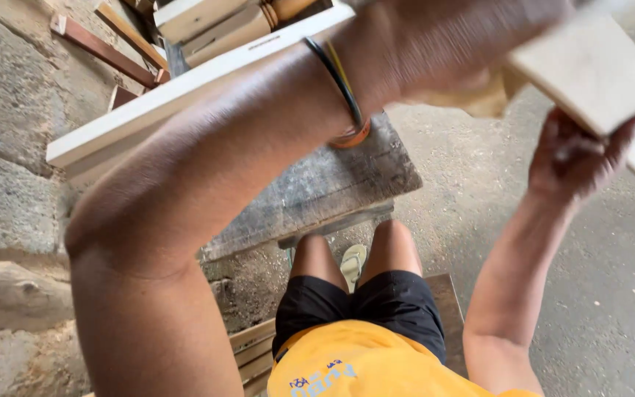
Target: The person applies a finish to a wooden plank using a brush, then wipes the plank with a cloth. They then use a chisel to carve or smooth the surface of the plank.
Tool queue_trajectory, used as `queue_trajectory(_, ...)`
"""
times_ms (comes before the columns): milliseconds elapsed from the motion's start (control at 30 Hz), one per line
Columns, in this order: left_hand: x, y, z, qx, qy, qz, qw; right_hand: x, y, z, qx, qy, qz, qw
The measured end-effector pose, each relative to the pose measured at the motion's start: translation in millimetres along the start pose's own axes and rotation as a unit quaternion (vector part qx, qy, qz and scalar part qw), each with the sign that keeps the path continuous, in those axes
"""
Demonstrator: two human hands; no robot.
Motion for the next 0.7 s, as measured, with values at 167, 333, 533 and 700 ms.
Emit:
queue_trajectory(167, -9, -25, 84, 0.447, -0.059, -0.015, 0.892, -67, 42, -33, -0.004, 0.003, 0.029, 1.0)
queue_trajectory(333, -71, -52, 110, 0.385, 0.057, 0.003, 0.921, -78, 111, -54, -0.094, 0.007, 0.032, 0.995)
queue_trajectory(533, -171, -71, 87, 0.133, 0.229, 0.048, 0.963, -105, 131, -34, -0.227, 0.018, 0.069, 0.971)
queue_trajectory(700, -237, -56, 75, 0.109, 0.257, 0.012, 0.96, -113, 146, -4, -0.315, 0.002, 0.104, 0.943)
Point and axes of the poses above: each hand's wrist, its own x-axis towards the middle knuckle, its own y-axis out of the back of the hand, z = x × y, the point moved 8 cm from there along x, towards the middle knuckle, and after that the axes turned 8 degrees about z, right-handed, at the moved point
